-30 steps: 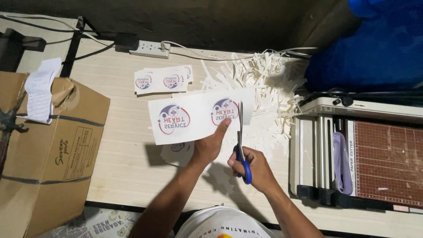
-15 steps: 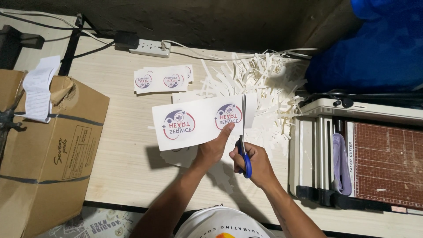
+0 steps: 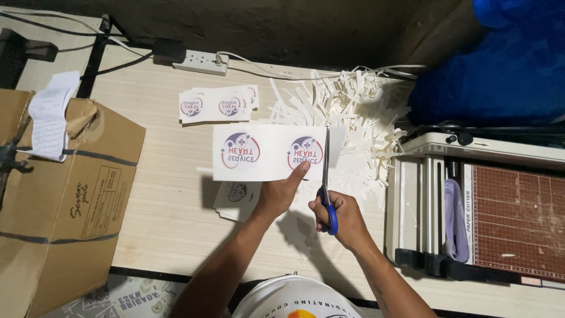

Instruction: The person uses blue-handled scissors to cut a sheet of white paper printed with circular logos into smaller pieces. The person holds the paper with the left hand and cuts with the right hand, repeatedly trimming the edges and separating the printed sections on a light-colored wooden table.

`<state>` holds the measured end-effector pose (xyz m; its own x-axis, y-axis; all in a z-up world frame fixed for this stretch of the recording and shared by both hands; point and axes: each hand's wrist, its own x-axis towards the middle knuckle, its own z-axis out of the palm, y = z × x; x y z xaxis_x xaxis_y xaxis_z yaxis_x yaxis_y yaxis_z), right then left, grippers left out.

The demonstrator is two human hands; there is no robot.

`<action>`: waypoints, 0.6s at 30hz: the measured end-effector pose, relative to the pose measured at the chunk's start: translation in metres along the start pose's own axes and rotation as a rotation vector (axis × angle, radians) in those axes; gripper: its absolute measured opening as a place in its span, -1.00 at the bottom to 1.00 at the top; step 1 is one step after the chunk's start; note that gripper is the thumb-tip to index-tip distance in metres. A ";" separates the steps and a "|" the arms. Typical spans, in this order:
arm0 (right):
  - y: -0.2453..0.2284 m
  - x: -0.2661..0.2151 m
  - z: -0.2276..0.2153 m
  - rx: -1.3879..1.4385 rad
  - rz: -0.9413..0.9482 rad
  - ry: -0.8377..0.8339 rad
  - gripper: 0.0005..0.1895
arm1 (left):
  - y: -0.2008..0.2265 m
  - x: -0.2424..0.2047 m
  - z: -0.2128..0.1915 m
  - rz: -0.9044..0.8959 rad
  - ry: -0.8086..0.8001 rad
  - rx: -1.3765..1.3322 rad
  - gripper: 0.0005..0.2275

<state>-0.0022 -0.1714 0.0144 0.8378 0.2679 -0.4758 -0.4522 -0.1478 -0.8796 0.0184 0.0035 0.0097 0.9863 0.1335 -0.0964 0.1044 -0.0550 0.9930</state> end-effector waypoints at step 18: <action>-0.005 0.024 -0.036 0.011 -0.170 0.025 -0.77 | -0.030 0.018 -0.031 -0.196 -0.462 -0.136 -0.57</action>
